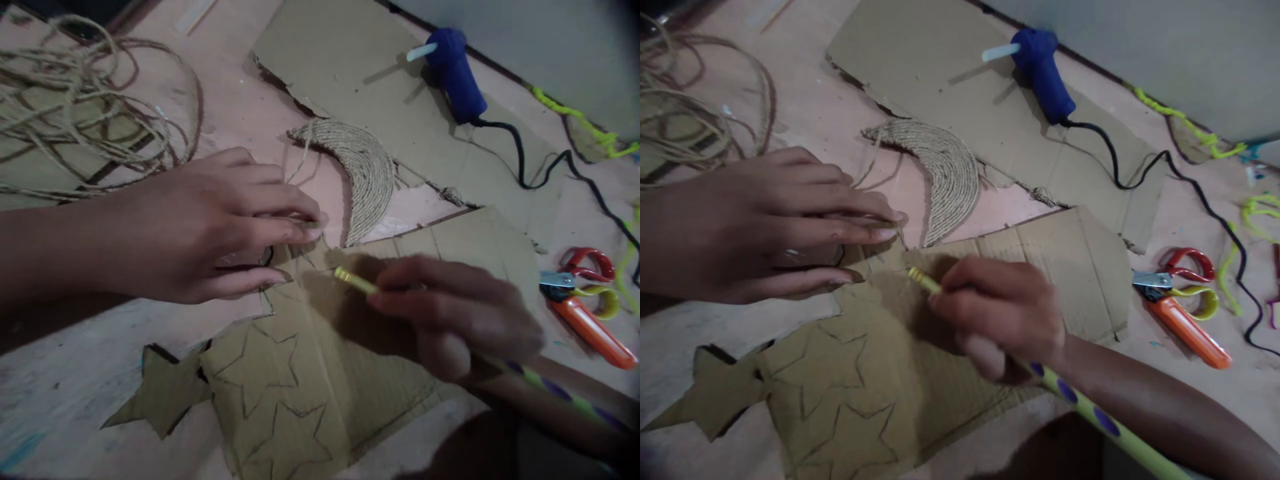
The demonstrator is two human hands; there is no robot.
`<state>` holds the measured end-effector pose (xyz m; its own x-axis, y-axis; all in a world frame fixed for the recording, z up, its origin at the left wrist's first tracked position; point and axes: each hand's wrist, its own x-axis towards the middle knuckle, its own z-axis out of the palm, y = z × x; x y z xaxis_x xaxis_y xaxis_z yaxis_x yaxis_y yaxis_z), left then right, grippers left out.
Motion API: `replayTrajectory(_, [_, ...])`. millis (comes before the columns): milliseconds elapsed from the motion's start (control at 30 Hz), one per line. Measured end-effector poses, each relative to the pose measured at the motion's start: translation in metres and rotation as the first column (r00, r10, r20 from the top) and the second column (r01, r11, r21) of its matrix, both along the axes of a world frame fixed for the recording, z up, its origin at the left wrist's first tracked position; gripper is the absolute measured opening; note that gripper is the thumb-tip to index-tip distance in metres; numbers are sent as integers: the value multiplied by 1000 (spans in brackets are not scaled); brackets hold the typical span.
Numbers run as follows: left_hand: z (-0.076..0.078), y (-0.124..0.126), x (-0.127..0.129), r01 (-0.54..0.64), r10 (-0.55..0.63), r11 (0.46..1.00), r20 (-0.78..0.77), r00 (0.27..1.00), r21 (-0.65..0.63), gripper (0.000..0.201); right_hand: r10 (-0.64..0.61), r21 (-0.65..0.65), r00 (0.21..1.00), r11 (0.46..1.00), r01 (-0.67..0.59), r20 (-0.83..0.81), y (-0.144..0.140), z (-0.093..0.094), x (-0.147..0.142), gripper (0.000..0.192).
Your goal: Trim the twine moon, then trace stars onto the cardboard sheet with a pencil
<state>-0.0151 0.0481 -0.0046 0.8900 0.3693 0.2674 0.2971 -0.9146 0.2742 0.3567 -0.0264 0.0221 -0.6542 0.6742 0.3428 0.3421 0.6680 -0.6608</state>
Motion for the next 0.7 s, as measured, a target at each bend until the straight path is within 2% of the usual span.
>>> replayTrajectory(67, [1,0,0,4,-4,1000,-1,1000,-2,47,60,49,997,997,-62,39,1,-1,-1,31])
replayTrajectory(167, [0,-1,2,-24,23,999,-19,1000,-43,49,-43,84,999,995,45,-27,-1,-2,-2,33])
replayTrajectory(200, [-1,-1,2,-30,29,998,-20,999,-54,49,-43,88,999,995,44,-22,-1,-2,-3,32])
replayTrajectory(300, [-3,-1,4,-30,31,998,8,999,-61,46,37,30,999,999,-38,24,-1,1,-2,32])
replayTrajectory(367, [-3,-1,3,-27,28,999,16,999,-43,45,-18,-14,1000,1000,18,13,2,2,-1,30])
replayTrajectory(433, [-2,-1,3,-26,26,999,0,1000,-19,47,16,0,1000,1000,-16,-3,6,2,1,30])
replayTrajectory(500, [-2,-1,2,-25,25,1000,-12,1000,-16,48,113,6,993,994,-113,-25,8,0,1,35])
replayTrajectory(633, [-3,0,1,-31,31,999,3,1000,-29,46,27,1,999,1000,-27,-22,7,-3,0,28])
replayTrajectory(700, [-4,0,2,-27,27,999,9,1000,-29,46,111,11,993,994,-111,-24,6,-6,-1,31])
